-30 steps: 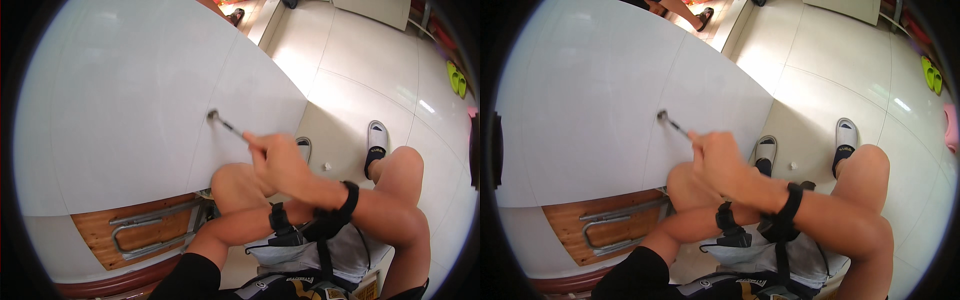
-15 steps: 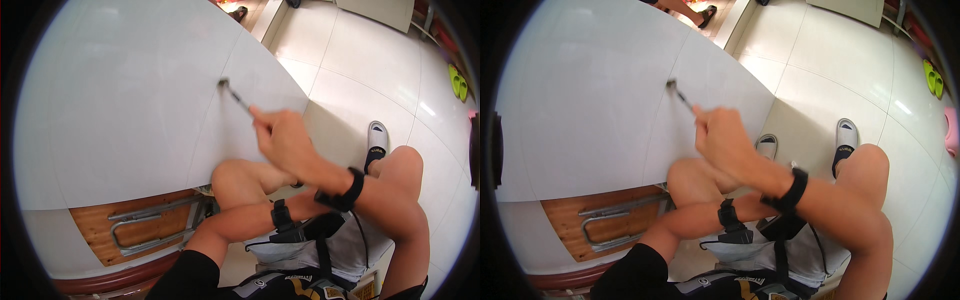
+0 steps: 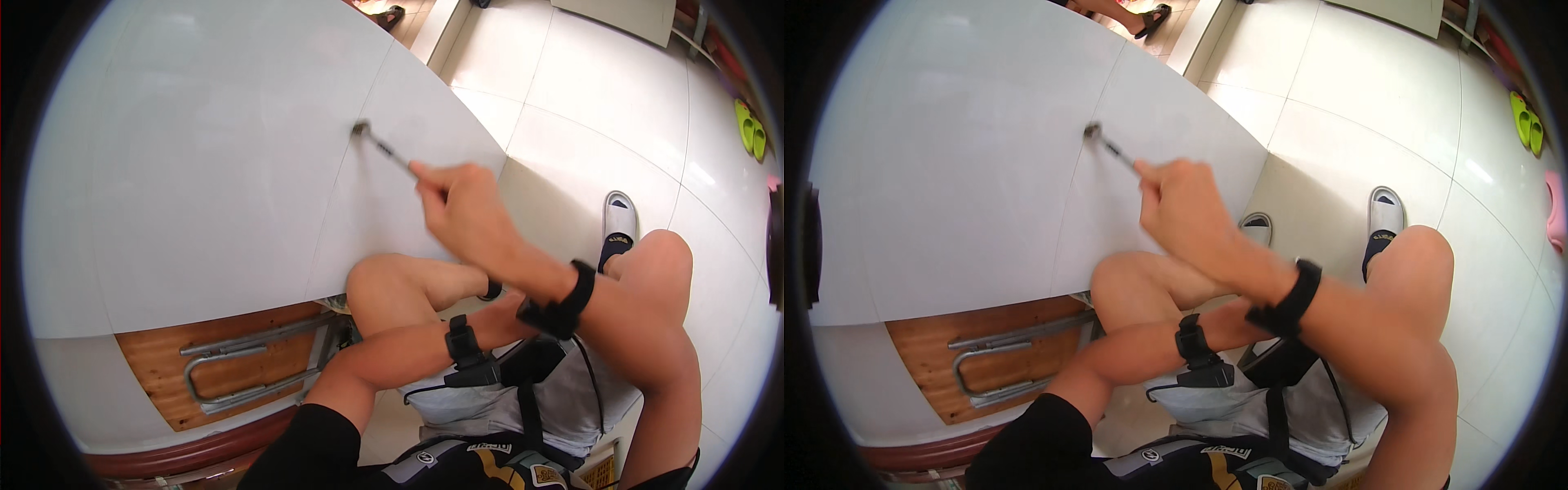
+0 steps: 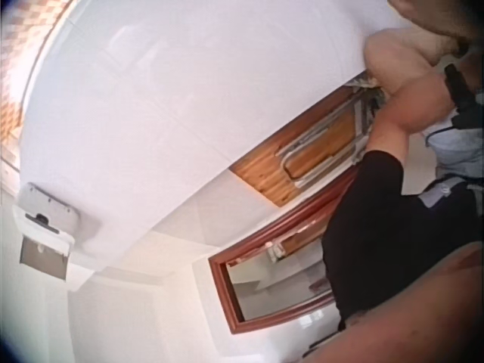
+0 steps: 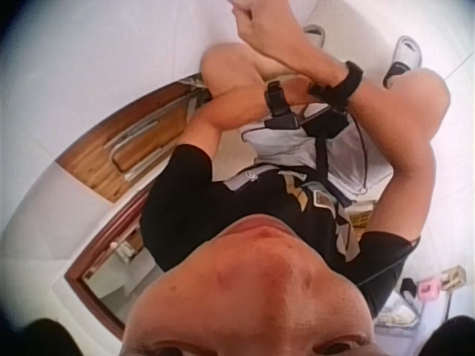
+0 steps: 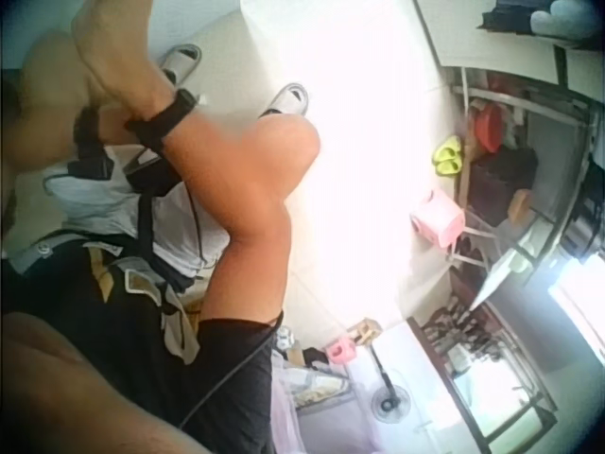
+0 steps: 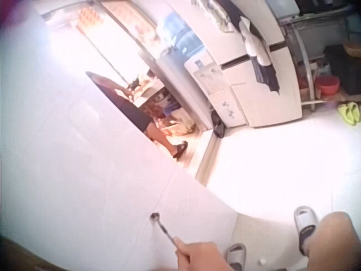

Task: Fixing or cleaning a cabinet handle or latch using a small tool.

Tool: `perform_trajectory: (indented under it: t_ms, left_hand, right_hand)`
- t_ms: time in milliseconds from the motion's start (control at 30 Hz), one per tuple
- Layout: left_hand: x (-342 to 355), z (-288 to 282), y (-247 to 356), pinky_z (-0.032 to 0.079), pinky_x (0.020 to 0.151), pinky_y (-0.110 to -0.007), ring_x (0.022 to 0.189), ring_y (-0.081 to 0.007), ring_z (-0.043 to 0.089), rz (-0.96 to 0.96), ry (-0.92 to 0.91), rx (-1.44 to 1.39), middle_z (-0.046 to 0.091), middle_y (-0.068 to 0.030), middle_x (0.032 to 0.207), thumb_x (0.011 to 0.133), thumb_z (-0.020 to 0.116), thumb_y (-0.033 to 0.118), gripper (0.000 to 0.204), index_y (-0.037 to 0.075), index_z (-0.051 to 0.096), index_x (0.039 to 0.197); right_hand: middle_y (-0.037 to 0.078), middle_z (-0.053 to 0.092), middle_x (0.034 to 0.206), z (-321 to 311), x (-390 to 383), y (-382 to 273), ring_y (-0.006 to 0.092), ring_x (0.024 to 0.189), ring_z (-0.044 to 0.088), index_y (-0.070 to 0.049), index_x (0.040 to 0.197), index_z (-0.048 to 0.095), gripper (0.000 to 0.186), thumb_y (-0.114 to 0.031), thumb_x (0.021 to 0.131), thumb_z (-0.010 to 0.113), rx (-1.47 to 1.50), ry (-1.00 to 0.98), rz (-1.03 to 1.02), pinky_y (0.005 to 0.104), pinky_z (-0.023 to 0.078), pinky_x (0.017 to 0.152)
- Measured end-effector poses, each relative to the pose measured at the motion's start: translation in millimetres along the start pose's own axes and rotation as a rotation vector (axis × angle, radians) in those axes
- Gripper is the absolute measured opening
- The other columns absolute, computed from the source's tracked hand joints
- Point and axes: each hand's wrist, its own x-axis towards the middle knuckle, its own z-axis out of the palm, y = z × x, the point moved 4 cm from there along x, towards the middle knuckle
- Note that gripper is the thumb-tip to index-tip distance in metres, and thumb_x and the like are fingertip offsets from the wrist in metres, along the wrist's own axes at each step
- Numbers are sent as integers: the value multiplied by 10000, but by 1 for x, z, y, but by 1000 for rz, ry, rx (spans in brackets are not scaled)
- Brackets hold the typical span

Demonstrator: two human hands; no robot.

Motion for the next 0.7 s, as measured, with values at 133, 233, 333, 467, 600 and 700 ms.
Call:
perform_trajectory:
  t_ms: [133, 233, 333, 467, 600, 700]
  left_hand:
    - [9, 10, 20, 391, 1066, -392, 1263, -245, 511, -264, -189, -50, 590, -157, 1282, 929, 624, 118, 348, 43, 564, 1264]
    - [-15, 5, 4, 458, 968, -379, 1095, -265, 617, 298, 282, -25, 667, -140, 1172, 890, 697, 201, 322, 48, 622, 1164]
    - [11, 2, 9, 460, 997, -377, 1165, -278, 601, -187, -162, -53, 644, -122, 1245, 877, 707, 208, 429, 74, 593, 1268]
    - [-11, 6, 0, 450, 1012, -403, 1174, -288, 590, 328, 237, -49, 632, -117, 1258, 895, 667, 148, 413, 73, 587, 1293]
    - [-8, 5, -11, 447, 1015, -426, 1195, -299, 586, 228, 149, 41, 634, -131, 1267, 886, 698, 236, 442, 66, 596, 1281]
    - [4, -8, 38, 445, 1017, -439, 1187, -310, 595, -282, -117, -72, 652, -152, 1228, 879, 706, 251, 435, 49, 613, 1253]
  right_hand:
    - [281, 499, 621, -3, -4, 10, 265, 427, 427, 50, 1085, 686, 228, -36, 898, 588, -58, 69, 53, 373, 384, 465]
    - [263, 458, 584, 22, -20, 1, 244, 443, 343, 67, 1048, 685, 201, -43, 904, 597, -14, -53, -70, 375, 367, 447]
    - [264, 453, 583, -4, 4, 10, 328, 455, 342, 70, 1025, 685, 185, -24, 894, 595, -24, 64, 20, 386, 369, 455]
    - [263, 464, 587, 13, -18, 0, 309, 436, 361, 60, 1033, 692, 192, -43, 903, 596, -50, -73, -101, 378, 371, 457]
    - [276, 495, 613, 11, -14, 3, 338, 438, 416, 38, 1041, 701, 195, -56, 899, 604, -14, -4, -46, 383, 388, 464]
    - [281, 502, 626, -2, -6, 6, 356, 458, 440, 30, 1064, 700, 213, -61, 891, 616, -52, 4, 7, 381, 394, 469]
